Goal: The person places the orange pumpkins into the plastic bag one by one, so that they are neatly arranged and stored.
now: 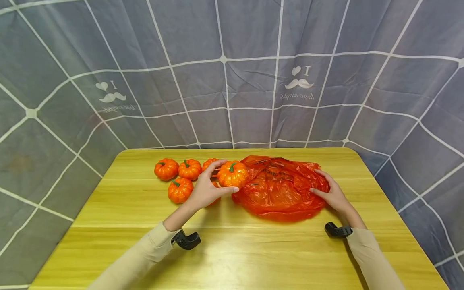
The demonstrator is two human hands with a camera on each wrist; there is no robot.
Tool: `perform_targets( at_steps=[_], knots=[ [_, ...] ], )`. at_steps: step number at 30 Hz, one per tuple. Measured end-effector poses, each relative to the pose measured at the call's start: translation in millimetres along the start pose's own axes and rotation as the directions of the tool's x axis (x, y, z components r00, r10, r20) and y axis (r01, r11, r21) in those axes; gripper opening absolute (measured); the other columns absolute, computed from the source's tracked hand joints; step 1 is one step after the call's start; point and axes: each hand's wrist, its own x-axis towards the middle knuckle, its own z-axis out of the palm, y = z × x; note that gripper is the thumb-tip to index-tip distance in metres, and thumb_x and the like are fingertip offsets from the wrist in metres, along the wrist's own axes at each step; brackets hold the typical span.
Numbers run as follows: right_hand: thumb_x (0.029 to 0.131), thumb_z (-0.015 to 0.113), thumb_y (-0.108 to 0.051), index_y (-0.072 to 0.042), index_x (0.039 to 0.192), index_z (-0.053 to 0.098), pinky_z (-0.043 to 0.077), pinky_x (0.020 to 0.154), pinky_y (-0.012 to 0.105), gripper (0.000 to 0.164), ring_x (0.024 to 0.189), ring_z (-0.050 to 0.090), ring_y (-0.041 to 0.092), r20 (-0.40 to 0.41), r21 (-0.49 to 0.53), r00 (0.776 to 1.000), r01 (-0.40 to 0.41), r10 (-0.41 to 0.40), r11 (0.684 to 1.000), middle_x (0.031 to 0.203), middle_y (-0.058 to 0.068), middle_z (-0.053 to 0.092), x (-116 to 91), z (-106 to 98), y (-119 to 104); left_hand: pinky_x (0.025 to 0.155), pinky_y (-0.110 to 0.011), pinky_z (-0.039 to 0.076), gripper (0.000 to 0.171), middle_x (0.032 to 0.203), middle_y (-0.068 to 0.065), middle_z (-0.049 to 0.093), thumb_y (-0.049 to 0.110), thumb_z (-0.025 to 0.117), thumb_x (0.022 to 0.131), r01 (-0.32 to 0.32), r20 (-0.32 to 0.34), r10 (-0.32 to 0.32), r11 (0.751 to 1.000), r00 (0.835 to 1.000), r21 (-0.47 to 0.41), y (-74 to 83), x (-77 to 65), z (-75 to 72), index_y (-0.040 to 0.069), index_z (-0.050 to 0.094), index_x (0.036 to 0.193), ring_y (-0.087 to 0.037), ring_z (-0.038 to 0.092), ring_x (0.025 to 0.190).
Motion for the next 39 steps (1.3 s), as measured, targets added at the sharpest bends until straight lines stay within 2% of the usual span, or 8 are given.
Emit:
perform_targets(
  at_steps=[5,13,20,28,39],
  knots=[
    [0.089,0.066,-0.006,-0.001,0.148,0.028,0.038,0.085,0.000,0.070,0.108,0.037,-0.019,-0.003,-0.017,1.000,-0.019,0.019,1.000,0.147,0.033,0.025,0.0,-0.8,-0.1,0.081,-0.032,0.055,0.083,0.134,-0.004,0.054,0.024,0.088,0.067,0.006,0.042,-0.004,0.999,0.999,-0.032,5.1,7.1,16.0,0.015,0.047,0.139,-0.022,0.061,0.099],
    [0.090,0.065,-0.006,-0.001,0.147,0.029,0.041,0.084,0.002,0.068,0.107,0.042,-0.017,-0.001,0.005,1.000,-0.010,0.010,1.000,0.145,0.031,0.026,0.5,2.0,-1.4,0.095,-0.035,0.051,0.083,0.137,-0.002,0.052,0.026,0.088,0.067,-0.004,0.062,0.005,1.000,0.998,-0.012,15.8,17.7,39.1,0.019,0.047,0.139,-0.021,0.057,0.115],
    [0.090,0.065,-0.007,-0.003,0.148,0.030,0.038,0.086,0.000,0.068,0.109,0.039,-0.018,-0.006,-0.011,1.000,-0.012,0.012,1.000,0.146,0.027,0.028,-0.4,2.4,-0.3,0.088,-0.029,0.052,0.080,0.131,-0.001,0.056,0.026,0.088,0.067,-0.013,0.070,0.016,0.999,0.997,-0.045,21.4,28.6,56.0,0.018,0.048,0.137,-0.018,0.058,0.107],
    [0.089,0.065,-0.005,-0.002,0.148,0.030,0.041,0.085,0.002,0.068,0.108,0.043,-0.016,-0.009,0.023,1.000,-0.005,0.005,1.000,0.145,0.017,0.032,-0.7,2.7,1.7,0.091,-0.028,0.050,0.080,0.129,0.001,0.057,0.029,0.088,0.067,0.023,0.075,-0.024,1.000,0.997,0.002,26.1,39.3,80.8,0.019,0.049,0.137,-0.015,0.059,0.109],
    [0.090,0.065,-0.007,-0.003,0.148,0.028,0.038,0.087,0.001,0.069,0.110,0.038,-0.016,-0.002,0.031,0.999,-0.034,0.034,0.999,0.148,0.028,0.025,0.1,2.3,0.1,0.093,-0.027,0.049,0.080,0.133,0.003,0.056,0.032,0.088,0.067,0.042,0.091,-0.046,0.998,0.995,0.046,28.1,49.7,117.8,0.020,0.050,0.136,-0.015,0.057,0.113]
  ],
)
